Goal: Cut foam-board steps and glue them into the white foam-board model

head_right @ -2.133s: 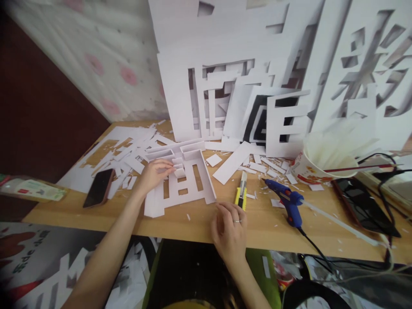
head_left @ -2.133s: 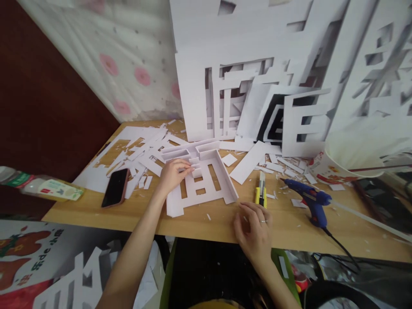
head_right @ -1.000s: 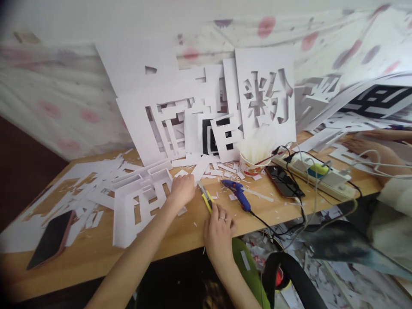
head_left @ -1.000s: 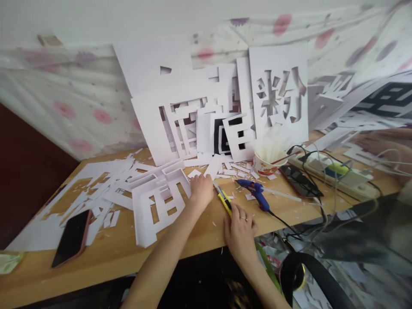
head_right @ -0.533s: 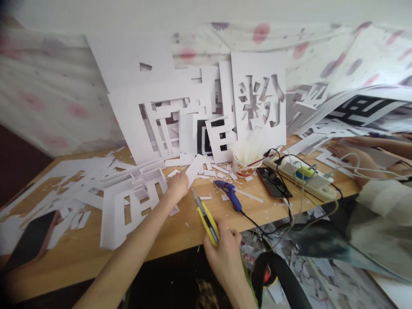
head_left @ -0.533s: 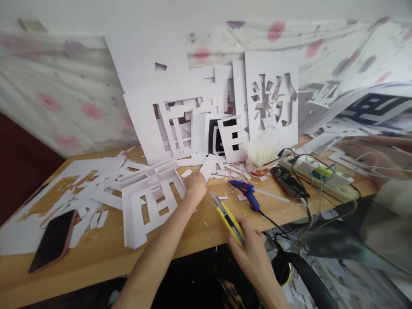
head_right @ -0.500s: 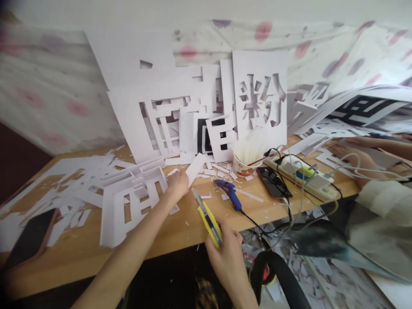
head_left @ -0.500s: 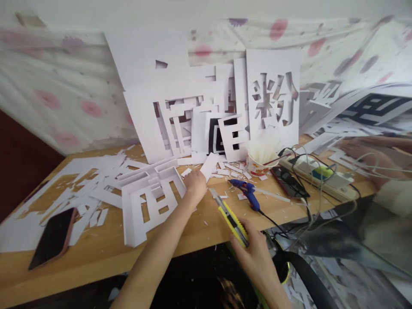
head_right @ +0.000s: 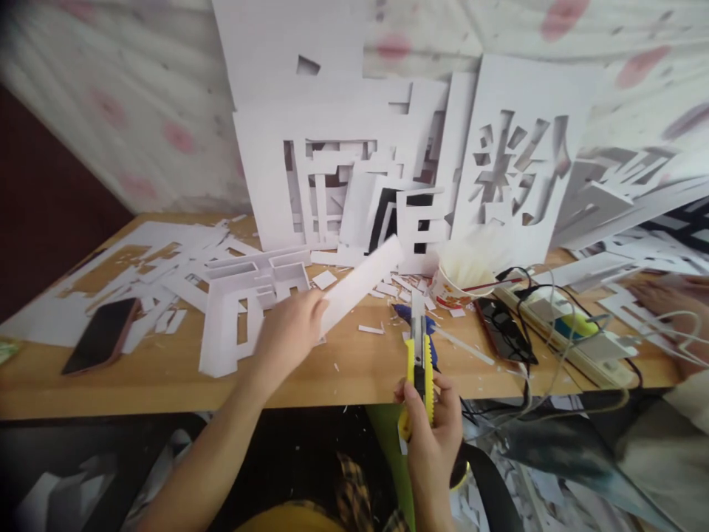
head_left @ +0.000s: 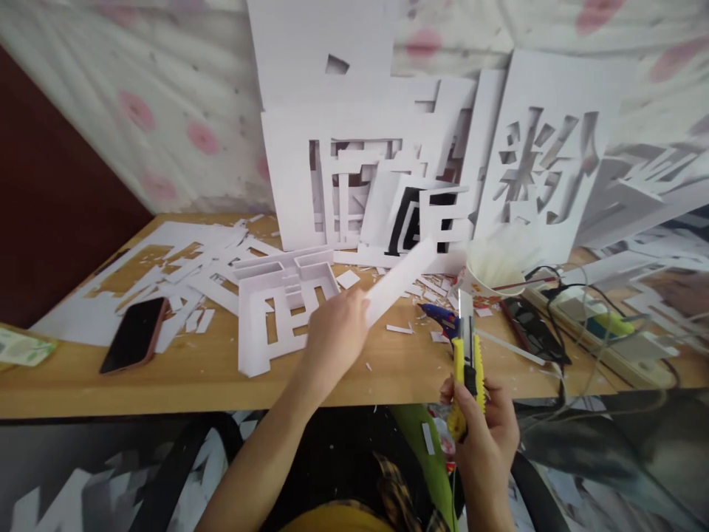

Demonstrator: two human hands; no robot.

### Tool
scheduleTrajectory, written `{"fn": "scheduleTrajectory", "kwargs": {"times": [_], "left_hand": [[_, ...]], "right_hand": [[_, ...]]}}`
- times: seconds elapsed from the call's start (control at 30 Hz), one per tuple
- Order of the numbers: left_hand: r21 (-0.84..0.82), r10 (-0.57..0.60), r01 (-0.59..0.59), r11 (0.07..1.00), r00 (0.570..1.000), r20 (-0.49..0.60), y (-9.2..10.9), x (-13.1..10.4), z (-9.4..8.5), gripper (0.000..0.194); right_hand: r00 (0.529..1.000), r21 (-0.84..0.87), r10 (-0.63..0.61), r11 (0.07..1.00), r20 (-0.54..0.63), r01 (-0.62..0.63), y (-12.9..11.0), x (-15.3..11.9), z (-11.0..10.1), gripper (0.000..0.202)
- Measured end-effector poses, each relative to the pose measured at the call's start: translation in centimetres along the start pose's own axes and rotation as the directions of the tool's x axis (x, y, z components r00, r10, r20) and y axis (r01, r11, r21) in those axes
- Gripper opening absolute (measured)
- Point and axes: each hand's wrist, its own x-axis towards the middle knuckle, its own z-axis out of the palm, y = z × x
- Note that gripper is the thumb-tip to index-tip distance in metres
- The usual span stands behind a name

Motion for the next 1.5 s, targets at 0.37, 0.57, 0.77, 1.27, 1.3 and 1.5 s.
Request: {"fn": "scheduleTrajectory", "kwargs": {"times": [0.37, 0.57, 0.77, 1.27, 1.3, 1.5], "left_hand": [[-0.256, -0.198, 0.099, 0.962, 0.894, -0.401, -15.2, -4.5, -3.6, 0.034], [-0.222, -0.101, 0.037, 0.974, 0.952, -0.287, -16.0, -4.1, -1.6, 0.045], [-0.314, -0.145, 0.044, 0.949, 0.940, -0.308, -16.0, -3.5, -1.6, 0.040], [-0.252, 0.306, -0.311, 0.916, 0.950, -0.061, -7.1, -7.9, 2.9, 0.035], [-0.224, 0.288, -0.285, 0.932, 0.957, -0.022, -6.6, -8.0, 3.8, 0.036], [-0.095, 0.189, -0.181, 0.979, 0.978, 0.092, -4.7, -7.9, 6.6, 0.038]], "right_hand": [[0.984, -0.012, 0.122, 0.993, 0.127, -0.121, 1.8, -0.7, 1.7, 0.046], [0.988, -0.007, 0.059, 0.998, 0.143, -0.059, 1.4, -0.7, 2.3, 0.042], [0.984, 0.025, 0.114, 0.993, 0.140, -0.119, 1.4, -0.6, 2.3, 0.044], [0.969, 0.208, -0.106, 0.976, 0.223, 0.059, 0.4, -2.0, 1.2, 0.017], [0.968, 0.201, -0.112, 0.977, 0.226, 0.066, 0.4, -2.2, 1.3, 0.018], [0.973, 0.097, -0.104, 0.992, 0.207, 0.086, -0.2, -3.0, 1.4, 0.025]]}}
